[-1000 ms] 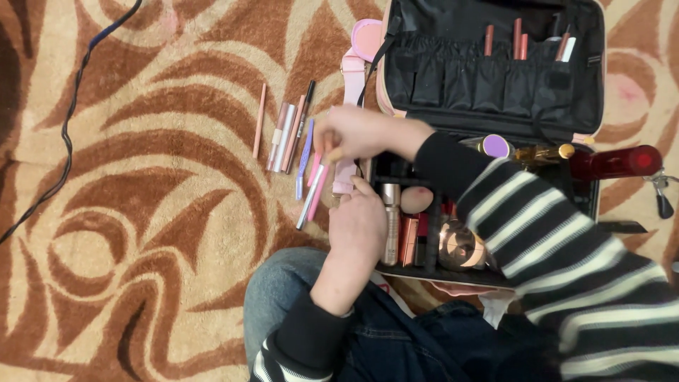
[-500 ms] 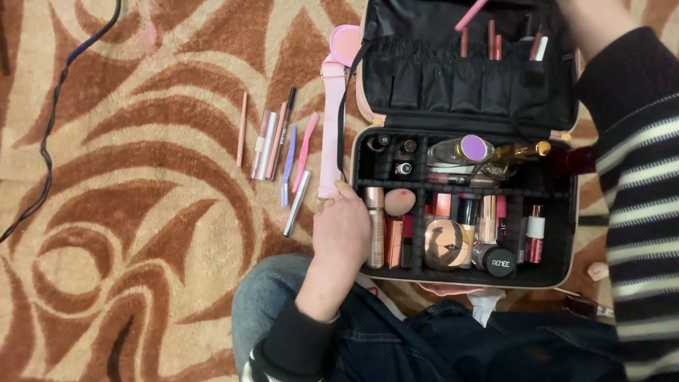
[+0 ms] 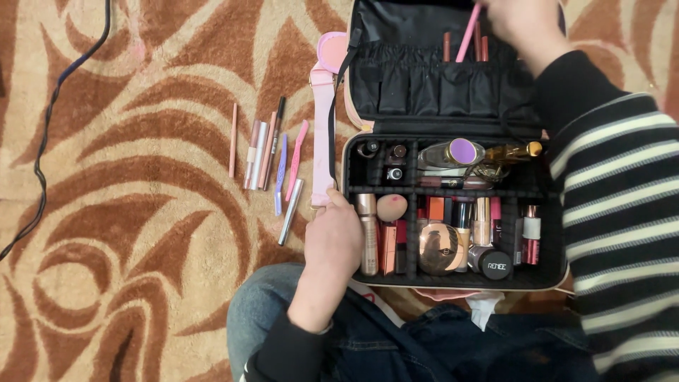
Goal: Organizing and packing various makeup products and brushes into a portable makeup case.
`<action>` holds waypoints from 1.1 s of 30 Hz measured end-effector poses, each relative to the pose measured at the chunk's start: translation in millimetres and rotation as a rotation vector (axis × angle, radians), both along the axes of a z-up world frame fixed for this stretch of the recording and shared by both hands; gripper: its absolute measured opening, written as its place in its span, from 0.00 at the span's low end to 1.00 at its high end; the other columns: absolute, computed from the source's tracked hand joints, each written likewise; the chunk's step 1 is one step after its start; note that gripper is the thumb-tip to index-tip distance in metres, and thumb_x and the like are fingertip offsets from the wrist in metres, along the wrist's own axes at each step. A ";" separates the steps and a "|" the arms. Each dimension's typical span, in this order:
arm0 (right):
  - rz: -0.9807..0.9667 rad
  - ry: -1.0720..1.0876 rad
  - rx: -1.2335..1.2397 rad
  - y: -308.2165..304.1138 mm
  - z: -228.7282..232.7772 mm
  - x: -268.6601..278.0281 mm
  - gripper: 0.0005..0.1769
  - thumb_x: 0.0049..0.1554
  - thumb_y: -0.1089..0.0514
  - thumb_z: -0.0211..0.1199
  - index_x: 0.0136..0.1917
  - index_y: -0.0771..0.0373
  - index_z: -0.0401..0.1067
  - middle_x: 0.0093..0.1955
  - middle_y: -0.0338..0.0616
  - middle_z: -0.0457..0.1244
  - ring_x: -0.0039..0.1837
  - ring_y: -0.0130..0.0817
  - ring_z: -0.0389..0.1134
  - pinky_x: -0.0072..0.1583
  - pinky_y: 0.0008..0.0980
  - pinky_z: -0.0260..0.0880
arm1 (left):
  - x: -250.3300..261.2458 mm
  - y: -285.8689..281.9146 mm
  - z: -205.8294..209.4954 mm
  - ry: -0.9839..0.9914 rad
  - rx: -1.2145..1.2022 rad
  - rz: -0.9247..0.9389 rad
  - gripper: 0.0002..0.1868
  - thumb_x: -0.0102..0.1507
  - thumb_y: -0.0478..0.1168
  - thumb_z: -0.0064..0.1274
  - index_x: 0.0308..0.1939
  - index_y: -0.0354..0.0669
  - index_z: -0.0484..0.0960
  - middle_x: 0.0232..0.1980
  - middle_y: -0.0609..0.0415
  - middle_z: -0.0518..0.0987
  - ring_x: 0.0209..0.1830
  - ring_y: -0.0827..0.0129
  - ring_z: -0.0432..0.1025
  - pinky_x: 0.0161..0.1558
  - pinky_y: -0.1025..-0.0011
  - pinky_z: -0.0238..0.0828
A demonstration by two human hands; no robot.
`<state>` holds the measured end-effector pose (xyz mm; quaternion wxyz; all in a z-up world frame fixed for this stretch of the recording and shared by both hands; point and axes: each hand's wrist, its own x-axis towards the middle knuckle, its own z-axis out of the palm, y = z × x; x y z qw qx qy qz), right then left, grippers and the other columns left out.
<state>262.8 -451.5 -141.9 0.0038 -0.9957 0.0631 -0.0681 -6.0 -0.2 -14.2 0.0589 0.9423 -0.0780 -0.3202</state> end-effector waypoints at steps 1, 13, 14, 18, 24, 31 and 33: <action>0.016 -0.045 0.174 14.5 11.7 -9.8 0.11 0.66 0.50 0.66 0.42 0.54 0.75 0.36 0.44 0.68 0.35 0.46 0.68 0.34 0.51 0.62 | 0.1 0.0 0.4 0.005 -0.005 0.010 0.37 0.64 0.32 0.34 0.77 0.19 0.45 0.62 0.34 0.75 0.59 0.49 0.71 0.50 0.54 0.75; 0.220 0.061 0.110 132.3 112.9 -69.8 0.09 0.53 0.61 0.68 0.48 0.58 0.83 0.43 0.53 0.71 0.51 0.56 0.68 0.49 0.52 0.72 | 0.4 0.5 8.0 0.014 -0.003 -0.012 0.39 0.64 0.30 0.37 0.77 0.18 0.44 0.61 0.33 0.75 0.58 0.49 0.72 0.49 0.55 0.76; 0.267 -0.061 -0.014 137.2 109.7 -70.1 0.10 0.54 0.60 0.68 0.49 0.63 0.81 0.43 0.56 0.70 0.52 0.58 0.64 0.46 0.52 0.72 | -0.4 1.4 7.1 -0.003 0.002 -0.018 0.38 0.64 0.30 0.38 0.76 0.17 0.45 0.61 0.33 0.75 0.57 0.49 0.73 0.49 0.56 0.77; 0.397 -0.196 0.264 225.7 152.0 -81.9 0.13 0.51 0.68 0.60 0.48 0.60 0.80 0.48 0.55 0.68 0.51 0.57 0.68 0.51 0.53 0.68 | -0.9 1.5 1.0 -0.017 0.000 -0.004 0.37 0.64 0.31 0.35 0.76 0.18 0.46 0.61 0.34 0.75 0.58 0.49 0.73 0.49 0.55 0.76; 0.863 0.236 0.808 364.0 151.9 -125.4 0.12 0.51 0.67 0.61 0.49 0.69 0.79 0.45 0.69 0.69 0.51 0.69 0.71 0.55 0.58 0.72 | -17.8 6.0 -46.8 -0.429 0.053 -0.080 0.28 0.69 0.42 0.40 0.65 0.18 0.68 0.41 0.41 0.83 0.45 0.52 0.80 0.36 0.53 0.80; 0.990 0.456 0.330 438.1 69.9 -160.3 0.15 0.47 0.56 0.76 0.49 0.49 0.78 0.55 0.45 0.62 0.58 0.58 0.69 0.54 0.54 0.77 | -5.5 4.6 -16.5 -0.206 -0.026 -0.144 0.18 0.60 0.39 0.43 0.41 0.36 0.88 0.30 0.52 0.84 0.34 0.53 0.82 0.29 0.48 0.79; 0.970 0.417 0.295 445.3 42.5 -161.9 0.08 0.55 0.56 0.69 0.50 0.48 0.76 0.56 0.45 0.61 0.59 0.56 0.68 0.52 0.53 0.78 | -2.4 5.4 -4.2 -0.184 -0.054 -0.140 0.18 0.60 0.38 0.43 0.42 0.34 0.88 0.32 0.49 0.85 0.37 0.51 0.82 0.33 0.46 0.80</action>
